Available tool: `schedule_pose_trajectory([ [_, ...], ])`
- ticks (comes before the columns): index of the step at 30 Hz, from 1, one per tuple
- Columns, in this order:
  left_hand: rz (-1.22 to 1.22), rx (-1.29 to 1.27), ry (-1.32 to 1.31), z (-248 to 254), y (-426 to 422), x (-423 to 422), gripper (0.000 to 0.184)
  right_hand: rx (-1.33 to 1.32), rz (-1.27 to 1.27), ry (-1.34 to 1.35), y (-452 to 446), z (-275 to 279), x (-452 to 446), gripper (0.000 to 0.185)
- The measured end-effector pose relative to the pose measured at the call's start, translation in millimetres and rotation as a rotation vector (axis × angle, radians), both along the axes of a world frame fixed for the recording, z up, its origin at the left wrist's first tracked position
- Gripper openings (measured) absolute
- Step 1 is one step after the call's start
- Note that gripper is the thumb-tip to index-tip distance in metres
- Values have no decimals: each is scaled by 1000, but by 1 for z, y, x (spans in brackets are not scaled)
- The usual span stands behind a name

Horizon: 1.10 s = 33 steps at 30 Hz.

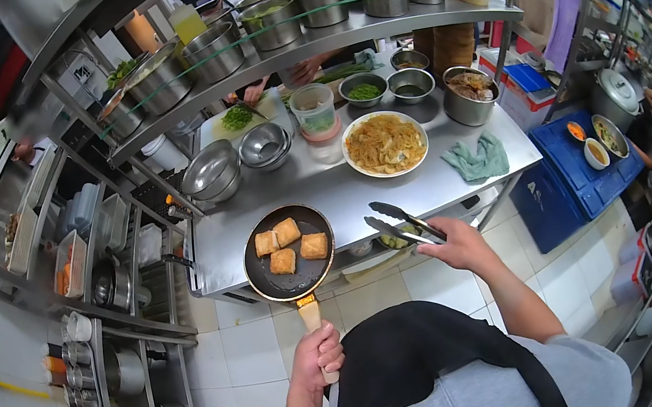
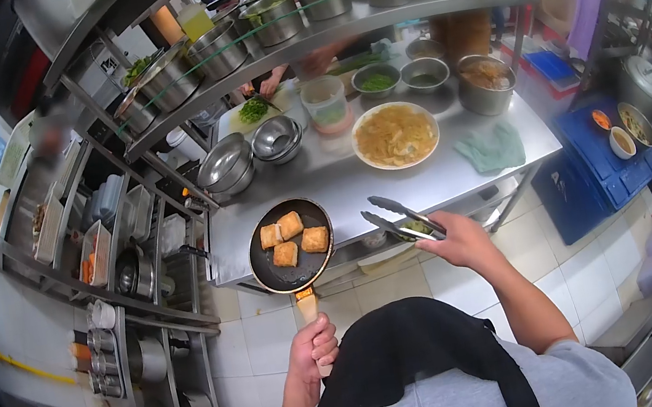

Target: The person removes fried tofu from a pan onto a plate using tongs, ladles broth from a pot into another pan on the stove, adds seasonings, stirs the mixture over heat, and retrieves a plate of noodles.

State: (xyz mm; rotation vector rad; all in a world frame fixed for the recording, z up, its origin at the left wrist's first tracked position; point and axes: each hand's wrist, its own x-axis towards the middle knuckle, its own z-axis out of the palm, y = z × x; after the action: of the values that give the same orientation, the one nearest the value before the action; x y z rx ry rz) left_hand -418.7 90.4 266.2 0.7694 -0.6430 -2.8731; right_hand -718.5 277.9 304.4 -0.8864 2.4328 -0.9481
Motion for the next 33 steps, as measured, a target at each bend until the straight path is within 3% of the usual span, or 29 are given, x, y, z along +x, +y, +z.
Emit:
schedule_pose_trajectory([
  [19, 35, 26, 32, -5, 20, -15, 11, -16, 41, -6, 10, 9, -19, 51],
  [33, -3, -17, -2, 1, 29, -22, 16, 87, 60, 2, 19, 9, -15, 54],
])
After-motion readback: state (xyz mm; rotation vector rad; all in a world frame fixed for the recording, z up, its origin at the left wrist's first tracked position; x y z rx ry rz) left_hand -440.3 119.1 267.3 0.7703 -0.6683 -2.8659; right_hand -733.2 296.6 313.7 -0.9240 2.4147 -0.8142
